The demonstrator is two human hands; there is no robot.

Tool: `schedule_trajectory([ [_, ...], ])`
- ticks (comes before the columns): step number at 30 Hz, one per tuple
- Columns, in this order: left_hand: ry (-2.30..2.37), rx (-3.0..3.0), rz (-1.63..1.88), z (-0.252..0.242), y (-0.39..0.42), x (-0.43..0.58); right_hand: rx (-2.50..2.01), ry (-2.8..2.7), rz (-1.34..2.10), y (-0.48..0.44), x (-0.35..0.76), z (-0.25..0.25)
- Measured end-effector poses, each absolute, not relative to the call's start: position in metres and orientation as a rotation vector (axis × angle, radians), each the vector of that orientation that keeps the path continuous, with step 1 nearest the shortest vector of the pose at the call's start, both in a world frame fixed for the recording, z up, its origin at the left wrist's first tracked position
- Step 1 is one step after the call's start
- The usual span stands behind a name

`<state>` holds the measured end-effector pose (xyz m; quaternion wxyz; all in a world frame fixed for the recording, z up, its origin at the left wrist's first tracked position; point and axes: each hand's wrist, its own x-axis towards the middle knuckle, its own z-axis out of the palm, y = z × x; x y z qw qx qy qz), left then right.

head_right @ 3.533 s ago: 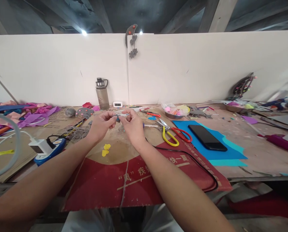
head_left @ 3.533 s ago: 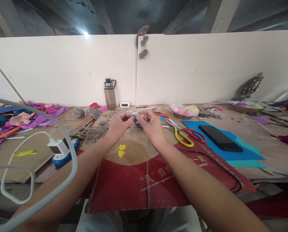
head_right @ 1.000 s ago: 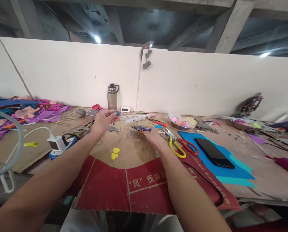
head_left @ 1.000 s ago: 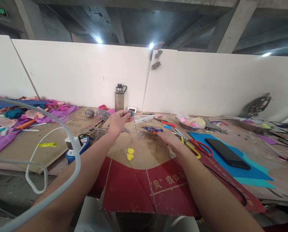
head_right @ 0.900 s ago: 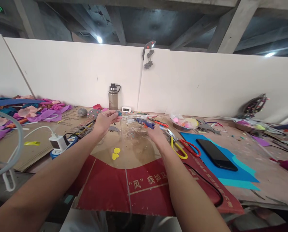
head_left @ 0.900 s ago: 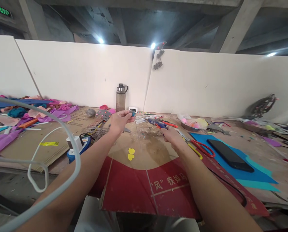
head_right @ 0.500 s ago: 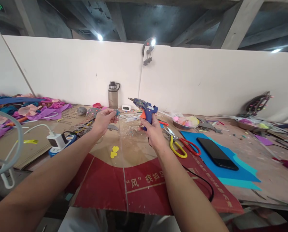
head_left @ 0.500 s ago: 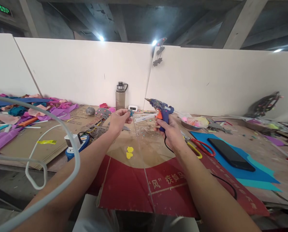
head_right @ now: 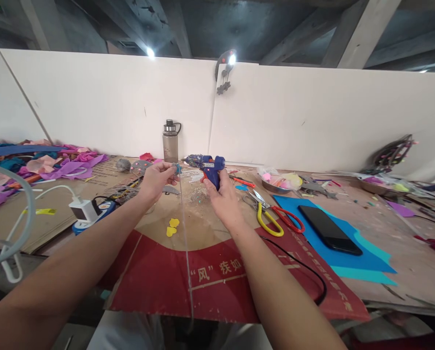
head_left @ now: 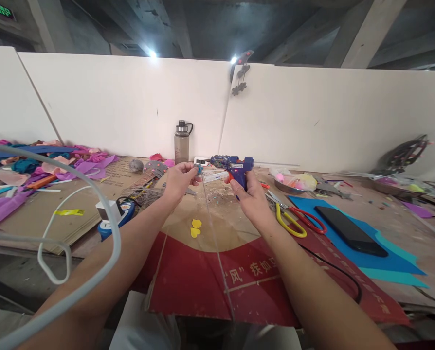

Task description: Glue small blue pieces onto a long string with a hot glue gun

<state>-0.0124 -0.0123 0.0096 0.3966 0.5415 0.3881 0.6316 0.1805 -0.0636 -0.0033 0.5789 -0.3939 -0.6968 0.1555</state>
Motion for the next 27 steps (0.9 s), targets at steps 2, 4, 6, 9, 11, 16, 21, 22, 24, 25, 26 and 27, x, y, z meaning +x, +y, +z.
schedule_trajectory([
  [2, 0.987, 1.377, 1.599, 0.0103, -0.0134, -0.0120, -0.930, -1.645, 0.308, -0.0656, 0.1796, -0.0016],
  [4, 0.986, 1.374, 1.601, 0.0110, -0.0144, -0.0118, -0.941, -1.667, 0.295, -0.0673, 0.1785, -0.0010],
  [6, 0.981, 1.369, 1.606, 0.0113, -0.0149, -0.0119, -0.972, -1.696, 0.279, -0.0680, 0.1779, -0.0021],
  [9, 0.972, 1.365, 1.612, 0.0108, -0.0143, -0.0121, -1.002, -1.727, 0.245, -0.0679, 0.1778, -0.0045],
  [11, 0.969, 1.361, 1.615, 0.0105, -0.0139, -0.0120, -1.017, -1.739, 0.228, -0.0682, 0.1776, -0.0048],
  [16, 0.976, 1.349, 1.611, 0.0128, -0.0162, -0.0105, -1.017, -1.760, 0.220, -0.0705, 0.1764, -0.0025],
  [21, 0.977, 1.359, 1.604, 0.0143, -0.0186, -0.0098, -1.040, -1.767, 0.199, -0.0706, 0.1760, -0.0033],
  [22, 0.974, 1.363, 1.604, 0.0139, -0.0182, -0.0100, -1.042, -1.767, 0.193, -0.0706, 0.1760, -0.0035],
  [24, 0.970, 1.374, 1.603, 0.0127, -0.0170, -0.0105, -1.047, -1.765, 0.184, -0.0708, 0.1760, -0.0033],
  [25, 0.970, 1.381, 1.602, 0.0120, -0.0163, -0.0108, -1.051, -1.766, 0.182, -0.0711, 0.1759, -0.0030],
  [26, 0.971, 1.387, 1.602, 0.0115, -0.0157, -0.0111, -1.054, -1.767, 0.181, -0.0715, 0.1758, -0.0026],
  [27, 0.973, 1.391, 1.602, 0.0110, -0.0152, -0.0112, -1.056, -1.769, 0.181, -0.0718, 0.1757, -0.0022],
])
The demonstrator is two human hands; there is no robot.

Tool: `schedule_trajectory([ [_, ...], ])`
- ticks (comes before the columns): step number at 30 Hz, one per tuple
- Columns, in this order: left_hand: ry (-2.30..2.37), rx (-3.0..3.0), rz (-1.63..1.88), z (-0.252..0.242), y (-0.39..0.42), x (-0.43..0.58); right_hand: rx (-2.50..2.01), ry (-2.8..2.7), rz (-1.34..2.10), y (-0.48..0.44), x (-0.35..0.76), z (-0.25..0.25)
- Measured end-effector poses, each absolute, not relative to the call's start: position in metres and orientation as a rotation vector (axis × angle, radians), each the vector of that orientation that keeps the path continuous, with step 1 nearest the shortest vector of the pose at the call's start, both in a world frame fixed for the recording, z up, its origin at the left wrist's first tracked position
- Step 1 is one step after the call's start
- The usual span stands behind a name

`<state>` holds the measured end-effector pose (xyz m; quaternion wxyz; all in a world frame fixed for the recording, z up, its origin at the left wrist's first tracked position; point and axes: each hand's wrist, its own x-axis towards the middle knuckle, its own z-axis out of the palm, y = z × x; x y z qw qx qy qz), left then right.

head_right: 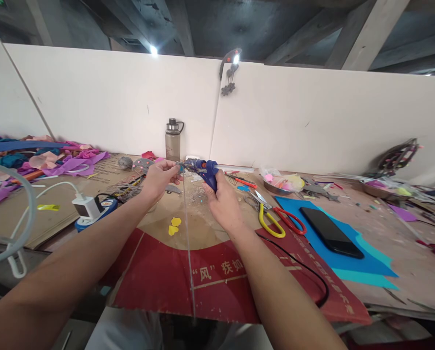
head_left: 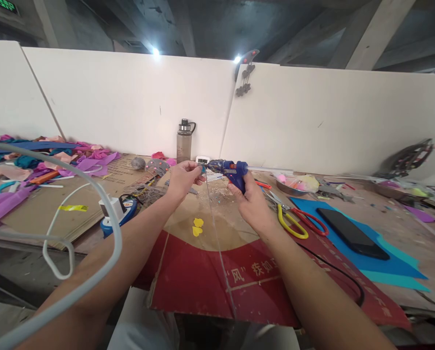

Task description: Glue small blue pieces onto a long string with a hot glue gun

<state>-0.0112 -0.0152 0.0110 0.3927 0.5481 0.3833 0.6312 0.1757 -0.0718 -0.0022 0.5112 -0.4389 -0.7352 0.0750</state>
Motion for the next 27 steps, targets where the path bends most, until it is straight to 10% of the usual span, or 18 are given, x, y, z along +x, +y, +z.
schedule_trajectory([
  [27, 0.955, 1.377, 1.604, 0.0106, -0.0142, -0.0121, -1.075, -1.784, 0.126, -0.0735, 0.1761, -0.0017],
])
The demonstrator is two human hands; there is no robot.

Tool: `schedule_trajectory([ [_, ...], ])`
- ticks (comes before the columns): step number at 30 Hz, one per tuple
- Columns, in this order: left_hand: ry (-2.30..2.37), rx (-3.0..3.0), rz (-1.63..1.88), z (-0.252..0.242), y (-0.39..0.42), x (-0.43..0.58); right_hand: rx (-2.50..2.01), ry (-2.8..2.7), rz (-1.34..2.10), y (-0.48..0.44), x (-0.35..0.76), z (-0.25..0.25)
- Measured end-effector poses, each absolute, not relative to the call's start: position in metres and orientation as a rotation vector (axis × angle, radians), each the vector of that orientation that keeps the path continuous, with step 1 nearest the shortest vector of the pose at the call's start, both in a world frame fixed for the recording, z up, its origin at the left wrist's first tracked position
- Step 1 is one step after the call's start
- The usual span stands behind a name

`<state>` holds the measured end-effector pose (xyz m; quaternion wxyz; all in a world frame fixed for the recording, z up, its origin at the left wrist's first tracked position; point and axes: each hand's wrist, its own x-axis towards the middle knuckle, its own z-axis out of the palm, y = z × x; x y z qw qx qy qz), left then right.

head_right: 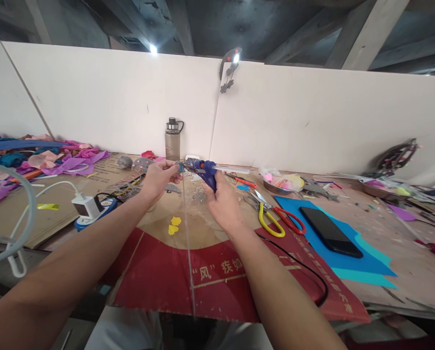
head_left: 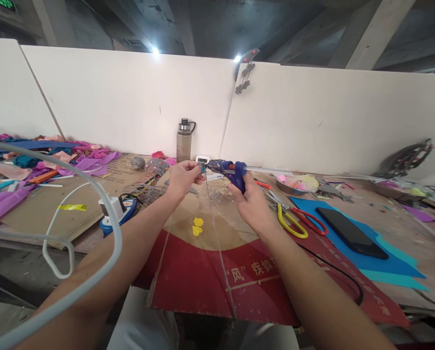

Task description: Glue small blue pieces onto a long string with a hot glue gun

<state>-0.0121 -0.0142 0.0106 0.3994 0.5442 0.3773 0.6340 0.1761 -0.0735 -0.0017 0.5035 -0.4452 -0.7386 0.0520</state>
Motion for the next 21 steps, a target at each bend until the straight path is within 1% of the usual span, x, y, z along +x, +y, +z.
schedule_trajectory([
  [15, 0.954, 1.351, 1.595, 0.0113, -0.0146, -0.0110, -1.103, -1.785, 0.126, -0.0745, 0.1753, 0.0003],
  [21, 0.983, 1.383, 1.604, 0.0126, -0.0167, -0.0116, -1.139, -1.827, 0.022, -0.0773, 0.1752, 0.0013],
])
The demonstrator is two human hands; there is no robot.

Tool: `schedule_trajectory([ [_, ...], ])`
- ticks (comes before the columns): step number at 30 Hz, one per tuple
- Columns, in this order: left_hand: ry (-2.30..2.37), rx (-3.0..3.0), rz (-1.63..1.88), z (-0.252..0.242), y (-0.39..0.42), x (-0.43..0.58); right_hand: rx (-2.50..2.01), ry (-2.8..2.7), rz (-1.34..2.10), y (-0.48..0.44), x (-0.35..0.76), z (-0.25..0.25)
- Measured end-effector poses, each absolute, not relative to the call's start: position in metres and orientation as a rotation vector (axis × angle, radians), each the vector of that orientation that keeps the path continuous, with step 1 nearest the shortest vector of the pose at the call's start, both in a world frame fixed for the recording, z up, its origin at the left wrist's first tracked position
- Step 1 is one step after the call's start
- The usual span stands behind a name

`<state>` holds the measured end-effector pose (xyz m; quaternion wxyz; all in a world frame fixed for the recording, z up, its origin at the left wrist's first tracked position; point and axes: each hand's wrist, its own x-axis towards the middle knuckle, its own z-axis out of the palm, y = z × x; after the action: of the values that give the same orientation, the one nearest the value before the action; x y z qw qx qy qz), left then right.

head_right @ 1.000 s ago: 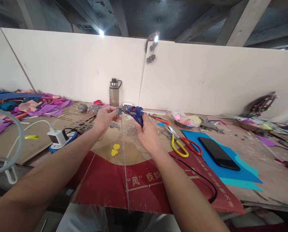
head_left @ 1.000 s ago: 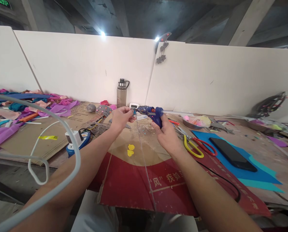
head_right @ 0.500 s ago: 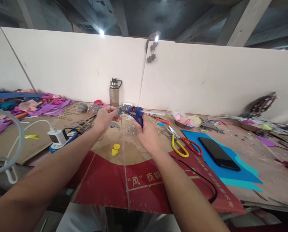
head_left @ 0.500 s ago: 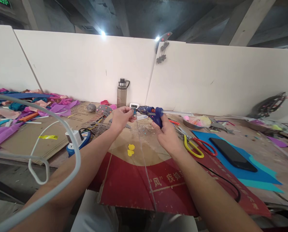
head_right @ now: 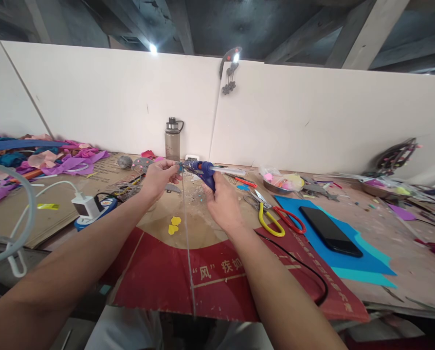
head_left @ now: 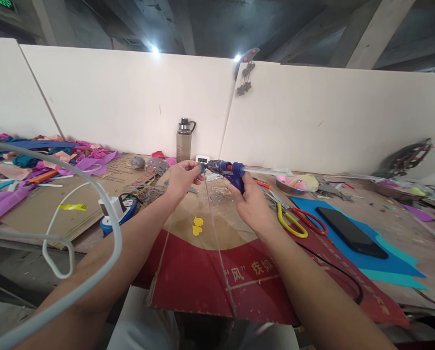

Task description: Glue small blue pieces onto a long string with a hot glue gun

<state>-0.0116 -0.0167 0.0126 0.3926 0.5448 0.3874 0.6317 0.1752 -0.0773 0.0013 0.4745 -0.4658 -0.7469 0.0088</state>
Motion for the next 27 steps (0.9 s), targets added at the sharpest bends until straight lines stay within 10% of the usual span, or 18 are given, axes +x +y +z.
schedule_trajectory([
  [27, 0.953, 1.098, 1.521, 0.0167, -0.0160, -0.0145, -1.087, -1.781, 0.114, -0.0744, 0.1763, 0.0006],
])
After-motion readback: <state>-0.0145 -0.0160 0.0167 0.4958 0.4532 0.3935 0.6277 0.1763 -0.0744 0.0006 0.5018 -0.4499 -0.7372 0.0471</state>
